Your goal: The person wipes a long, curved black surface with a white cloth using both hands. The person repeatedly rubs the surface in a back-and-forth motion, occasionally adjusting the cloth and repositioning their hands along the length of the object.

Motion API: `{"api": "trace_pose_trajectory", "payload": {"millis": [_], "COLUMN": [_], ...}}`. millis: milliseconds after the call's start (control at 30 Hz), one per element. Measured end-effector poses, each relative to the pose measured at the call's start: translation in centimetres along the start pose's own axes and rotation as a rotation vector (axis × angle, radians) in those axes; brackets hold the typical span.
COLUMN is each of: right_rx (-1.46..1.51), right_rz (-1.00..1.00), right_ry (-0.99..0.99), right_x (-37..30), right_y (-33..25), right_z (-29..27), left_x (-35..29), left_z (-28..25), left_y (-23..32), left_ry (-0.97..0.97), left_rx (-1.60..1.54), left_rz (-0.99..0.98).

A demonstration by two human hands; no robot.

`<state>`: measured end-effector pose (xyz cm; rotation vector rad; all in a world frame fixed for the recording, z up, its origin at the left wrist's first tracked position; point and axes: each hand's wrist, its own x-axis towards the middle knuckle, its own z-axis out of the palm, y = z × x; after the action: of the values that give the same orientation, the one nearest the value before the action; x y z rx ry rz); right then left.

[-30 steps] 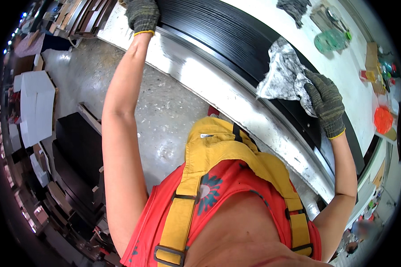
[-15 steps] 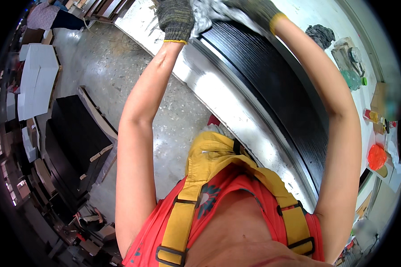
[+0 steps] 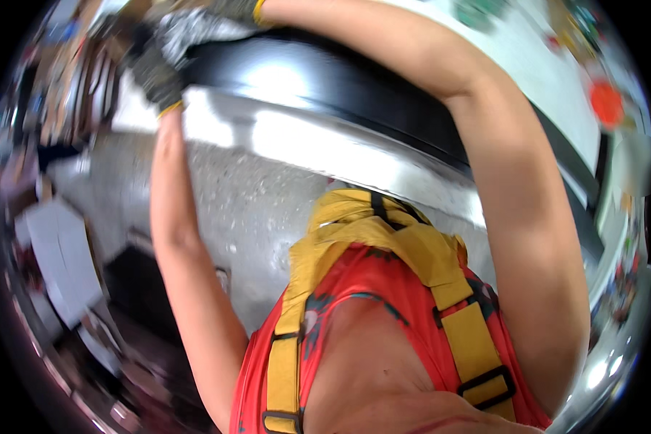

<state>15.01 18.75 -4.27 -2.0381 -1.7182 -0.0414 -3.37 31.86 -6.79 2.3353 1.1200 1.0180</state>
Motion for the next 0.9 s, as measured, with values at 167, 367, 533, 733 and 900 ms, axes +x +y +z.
{"api": "trace_pose_trajectory", "payload": {"millis": [167, 367, 533, 733, 900], "right_rx": [-0.388, -0.62, -0.806, -0.442, -0.257], "right_rz": [0.066, 0.27, 0.701, 0.895, 0.324], "right_ry": [-0.231, -0.05, -0.37, 0.137, 0.081], "right_x": [-17.9, -44.4, -56.3, -47.6, -32.2], "right_y": [-1.4, 9.4, 15.9, 8.7, 1.0], "right_z": [-10.9, -20.0, -25.5, -29.5, -19.2], "left_x": [-1.4, -0.4, -1.2, -0.6, -7.6], "left_z": [-4.3, -2.8, -5.0, -1.6, 5.3], "left_y": [-4.0, 0.2, 1.6, 7.6, 19.6], "left_ry": [0.108, 0.082, 0.014, -0.208, -0.73], "left_rx": [-0.227, -0.12, -0.094, -0.435, -0.746], "left_rz": [0.209, 0.13, 0.14, 0.541, 0.184]}}
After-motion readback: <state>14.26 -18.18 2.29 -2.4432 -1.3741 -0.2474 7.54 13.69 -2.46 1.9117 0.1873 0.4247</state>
